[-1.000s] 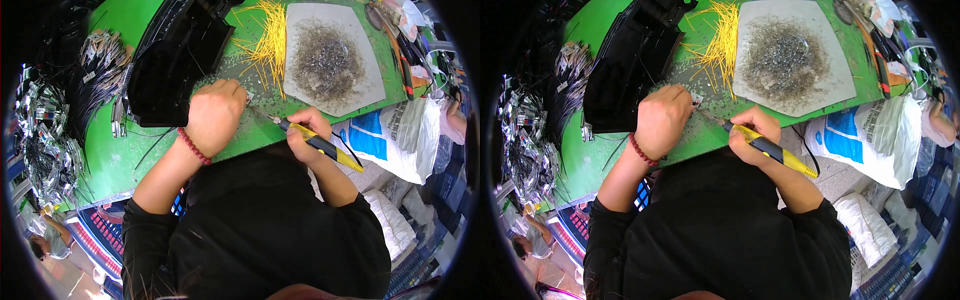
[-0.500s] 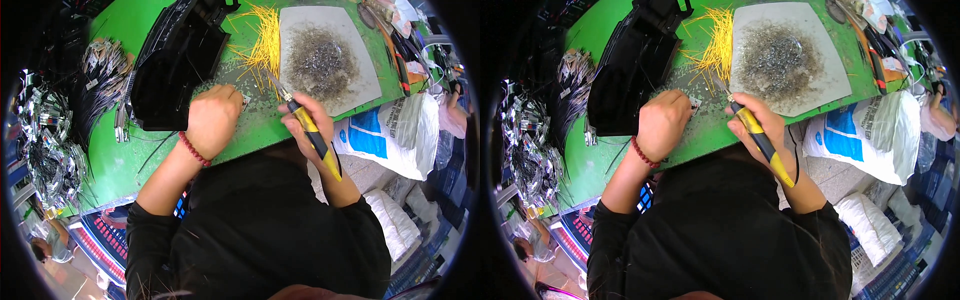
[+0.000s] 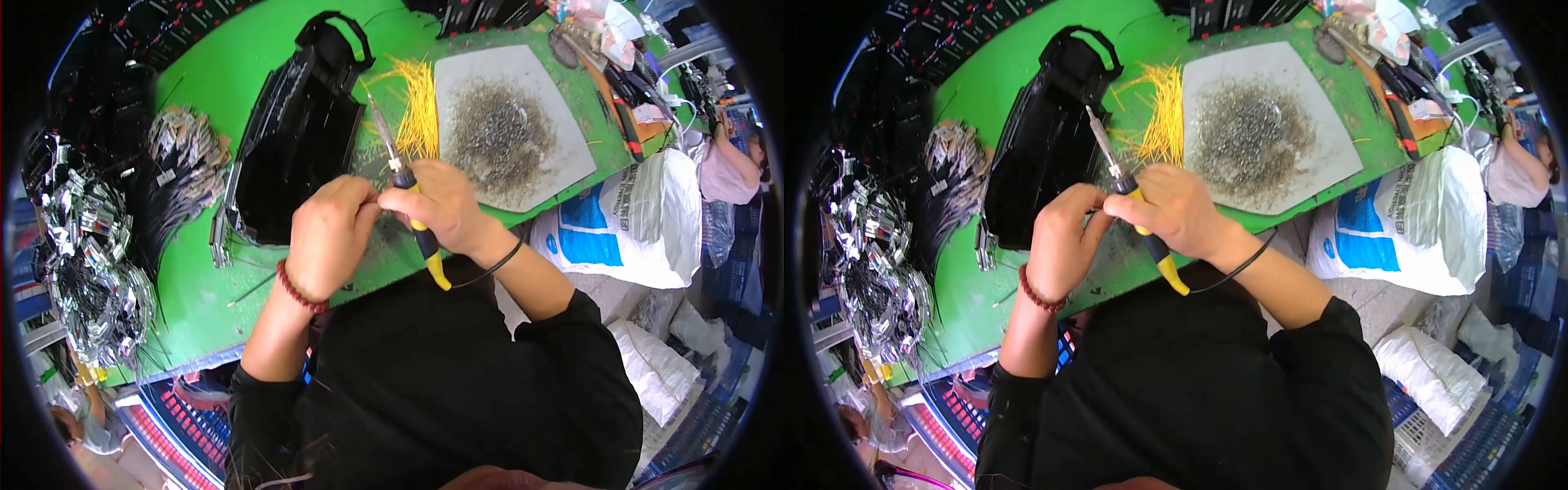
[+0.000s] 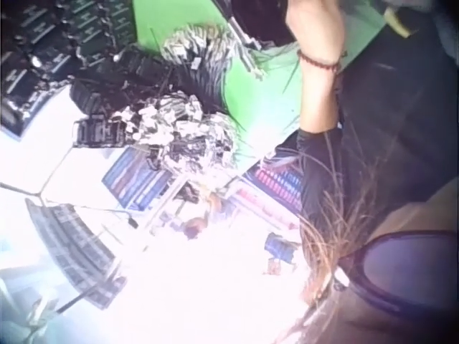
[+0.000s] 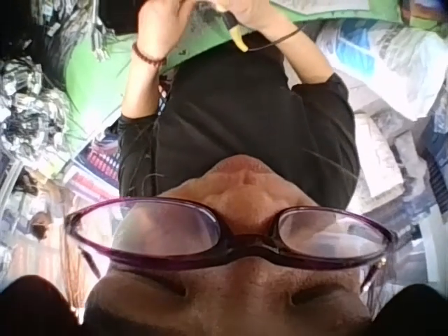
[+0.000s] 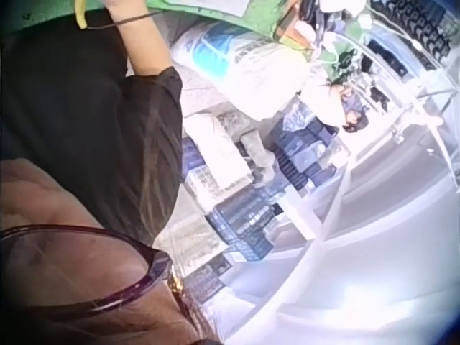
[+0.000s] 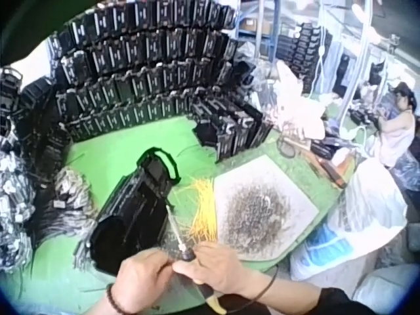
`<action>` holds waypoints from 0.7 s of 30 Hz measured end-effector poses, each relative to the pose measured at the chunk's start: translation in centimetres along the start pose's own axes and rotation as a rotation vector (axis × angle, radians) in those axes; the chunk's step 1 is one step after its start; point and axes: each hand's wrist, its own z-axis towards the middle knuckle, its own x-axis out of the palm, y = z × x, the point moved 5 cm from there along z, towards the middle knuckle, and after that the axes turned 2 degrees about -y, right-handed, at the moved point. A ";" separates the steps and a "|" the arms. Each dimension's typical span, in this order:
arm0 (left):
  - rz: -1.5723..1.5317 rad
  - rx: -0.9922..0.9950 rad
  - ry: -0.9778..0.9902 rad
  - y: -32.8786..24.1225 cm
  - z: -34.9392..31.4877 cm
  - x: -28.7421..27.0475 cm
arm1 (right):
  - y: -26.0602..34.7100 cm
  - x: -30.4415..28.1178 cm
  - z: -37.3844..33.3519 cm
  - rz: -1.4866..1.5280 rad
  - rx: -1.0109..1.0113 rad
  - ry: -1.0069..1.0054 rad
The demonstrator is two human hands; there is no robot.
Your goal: The person solders wires onto small electronic components and circuit boards with a soldering iron and solder wire, using pliers to hold the wires in place.
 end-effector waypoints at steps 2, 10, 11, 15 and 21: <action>0.063 0.108 -0.130 -0.7 -0.7 -1.4 | 0.6 -0.3 0.7 0.061 0.038 -0.060; 0.337 0.135 -0.201 -0.9 -2.9 -2.3 | 2.9 1.2 1.5 0.504 0.547 -0.166; 0.369 0.160 -0.242 -0.6 -2.9 -2.4 | 3.3 1.8 1.9 0.572 0.570 -0.144; 0.372 0.165 -0.301 0.3 -2.6 -3.3 | 2.4 2.8 2.9 0.614 0.537 -0.203; 0.300 0.108 -0.379 0.0 -3.6 -5.7 | 1.9 3.8 5.3 0.781 0.505 -0.328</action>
